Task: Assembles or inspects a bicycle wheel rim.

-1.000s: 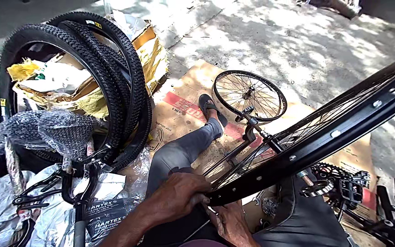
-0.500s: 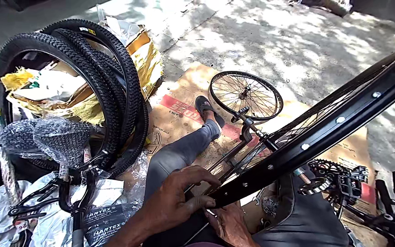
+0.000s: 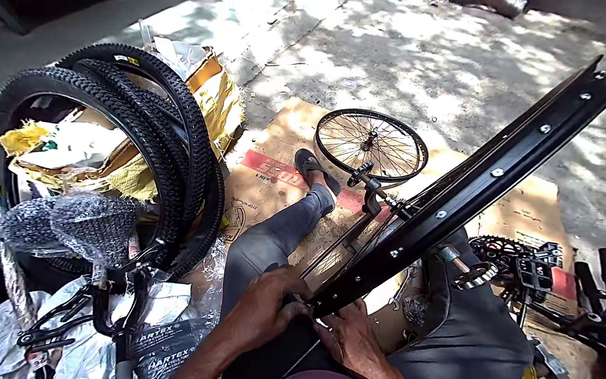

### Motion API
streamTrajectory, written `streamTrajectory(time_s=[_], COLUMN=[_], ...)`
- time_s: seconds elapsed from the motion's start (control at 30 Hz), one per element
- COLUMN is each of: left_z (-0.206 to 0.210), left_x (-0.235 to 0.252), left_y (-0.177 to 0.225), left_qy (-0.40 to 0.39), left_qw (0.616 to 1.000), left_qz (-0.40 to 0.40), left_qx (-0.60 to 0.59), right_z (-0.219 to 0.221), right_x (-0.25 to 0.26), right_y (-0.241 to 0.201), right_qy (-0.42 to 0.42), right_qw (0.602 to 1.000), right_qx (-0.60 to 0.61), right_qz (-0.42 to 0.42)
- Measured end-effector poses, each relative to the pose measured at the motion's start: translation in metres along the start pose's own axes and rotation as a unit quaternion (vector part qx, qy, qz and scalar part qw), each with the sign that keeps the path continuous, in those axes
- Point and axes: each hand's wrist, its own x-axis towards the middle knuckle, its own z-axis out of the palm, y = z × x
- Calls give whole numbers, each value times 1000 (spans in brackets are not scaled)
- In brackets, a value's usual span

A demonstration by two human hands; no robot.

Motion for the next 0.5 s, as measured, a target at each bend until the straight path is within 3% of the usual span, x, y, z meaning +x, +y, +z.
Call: streamTrajectory(time_s=[0.23,0.4,0.5], left_z=[6,9,19], left_x=[-3,-2,-6], left_y=[-5,-1,-2], left_qy=[26,109,112], left_qw=[999,977,970], left_qz=[18,72,59], left_qx=[26,-166,-206], right_z=[1,-10,-35], right_x=[1,0,5], right_y=[1,2,-2], right_qy=[-9,-10,69], right_qw=[1000,996,982], right_qx=[2,90,171], right_qz=[1,12,29])
